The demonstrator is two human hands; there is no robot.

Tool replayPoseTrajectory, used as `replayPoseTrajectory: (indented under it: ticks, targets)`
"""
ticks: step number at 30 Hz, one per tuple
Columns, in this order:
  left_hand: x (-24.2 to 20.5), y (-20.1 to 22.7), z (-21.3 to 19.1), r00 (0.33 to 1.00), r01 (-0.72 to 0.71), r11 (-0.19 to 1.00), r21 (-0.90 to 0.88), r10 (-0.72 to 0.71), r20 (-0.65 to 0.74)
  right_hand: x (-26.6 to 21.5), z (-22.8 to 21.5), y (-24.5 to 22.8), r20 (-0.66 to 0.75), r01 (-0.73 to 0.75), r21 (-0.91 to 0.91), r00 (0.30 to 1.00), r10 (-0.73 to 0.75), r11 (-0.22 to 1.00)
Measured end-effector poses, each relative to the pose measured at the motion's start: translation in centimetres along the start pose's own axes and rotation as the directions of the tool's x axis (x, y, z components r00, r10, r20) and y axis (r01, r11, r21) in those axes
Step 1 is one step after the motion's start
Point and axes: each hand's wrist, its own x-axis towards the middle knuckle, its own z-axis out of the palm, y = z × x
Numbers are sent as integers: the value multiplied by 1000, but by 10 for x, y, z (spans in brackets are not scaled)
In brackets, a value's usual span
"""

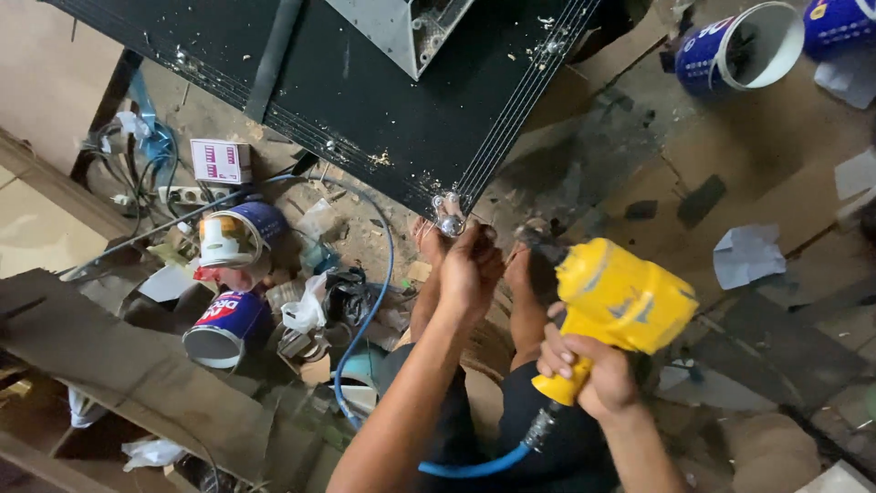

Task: Using a pneumatic nail gun to attach metal trim and corner protectors to a large black flight case.

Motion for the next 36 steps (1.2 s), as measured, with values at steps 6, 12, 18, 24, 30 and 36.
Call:
replayPoseTrajectory:
  ticks: [6,12,18,24,30,36]
  targets:
    - [-48,38,38,963,-258,919,297,270,3,26,10,16,204,-12,15,979,9,1000]
    - [-36,30,32,986,-166,976,140,169,-13,23,3,26,106,44,26,993,-47,999]
    - [-31,23,33,976,-201,975,90,207,-67,23,6,23,67,42,-13,997,-41,999]
    - [-40,29,42,976,-198,966,164,211,-61,25,13,18,78,-13,-30,997,15,999]
    - [-45,21,40,954,-299,952,-65,297,-37,39,37,8,195,-39,-38,980,45,999]
    - [-52,28,23,988,-147,988,-56,144,-61,48,-1,25,189,-91,84,979,73,992]
